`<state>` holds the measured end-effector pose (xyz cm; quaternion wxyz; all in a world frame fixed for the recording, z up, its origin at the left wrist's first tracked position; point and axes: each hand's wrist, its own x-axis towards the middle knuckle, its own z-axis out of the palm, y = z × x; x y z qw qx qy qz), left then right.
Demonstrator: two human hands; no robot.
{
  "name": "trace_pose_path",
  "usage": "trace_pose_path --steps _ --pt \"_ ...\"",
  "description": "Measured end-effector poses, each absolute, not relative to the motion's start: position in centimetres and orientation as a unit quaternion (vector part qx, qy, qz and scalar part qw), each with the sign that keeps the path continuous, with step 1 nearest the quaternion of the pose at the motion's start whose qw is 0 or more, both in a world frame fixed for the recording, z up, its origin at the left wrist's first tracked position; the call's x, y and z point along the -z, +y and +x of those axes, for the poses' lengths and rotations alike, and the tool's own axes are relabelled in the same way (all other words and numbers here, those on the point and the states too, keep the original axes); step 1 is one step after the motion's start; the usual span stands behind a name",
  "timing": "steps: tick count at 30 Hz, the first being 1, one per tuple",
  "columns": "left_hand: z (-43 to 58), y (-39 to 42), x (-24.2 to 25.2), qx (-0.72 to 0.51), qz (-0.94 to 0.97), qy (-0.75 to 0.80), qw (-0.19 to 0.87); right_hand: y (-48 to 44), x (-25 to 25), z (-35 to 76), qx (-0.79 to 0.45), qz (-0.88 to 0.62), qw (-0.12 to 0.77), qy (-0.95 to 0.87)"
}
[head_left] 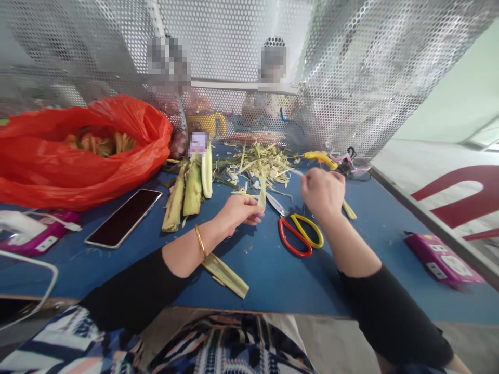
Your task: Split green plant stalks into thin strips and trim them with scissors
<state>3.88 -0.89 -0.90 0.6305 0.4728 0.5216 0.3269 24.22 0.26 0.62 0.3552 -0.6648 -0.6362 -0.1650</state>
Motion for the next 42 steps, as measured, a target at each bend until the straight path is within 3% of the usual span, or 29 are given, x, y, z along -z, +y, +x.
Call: trace_pose_path --steps 3,7,13,19,23,31,42 --pt "3.9 -1.0 0.9 -0.363 0.470 0.506 0.626 -0.5 0.2 22.7 0.197 -0.636 0.237 -0.708" --pt "4.2 -1.2 0.8 -0.404 0.468 0.509 0.599 -1.7 0.0 20.3 0.121 -0.557 0.331 -0.752" --pt "4.7 -1.8 1.2 -0.411 0.545 0.493 0.540 -1.8 1.1 18.4 -0.220 -0.592 0.400 -0.664" --pt "4.5 -1.8 0.9 -0.380 0.515 0.487 0.594 -1.1 1.7 18.5 -0.395 -0.543 0.469 -0.574" --pt "4.6 -1.8 0.7 -0.355 0.493 0.466 0.643 -1.2 1.1 18.5 -0.423 -0.534 0.497 -0.537" --pt "4.5 -1.8 1.5 -0.423 0.570 0.441 0.549 -1.5 0.6 18.4 -0.468 -0.527 0.478 -0.524" --pt "3.2 -1.1 0.4 -0.379 0.575 0.348 0.636 -1.5 0.0 19.2 -0.513 -0.505 0.452 -0.527"
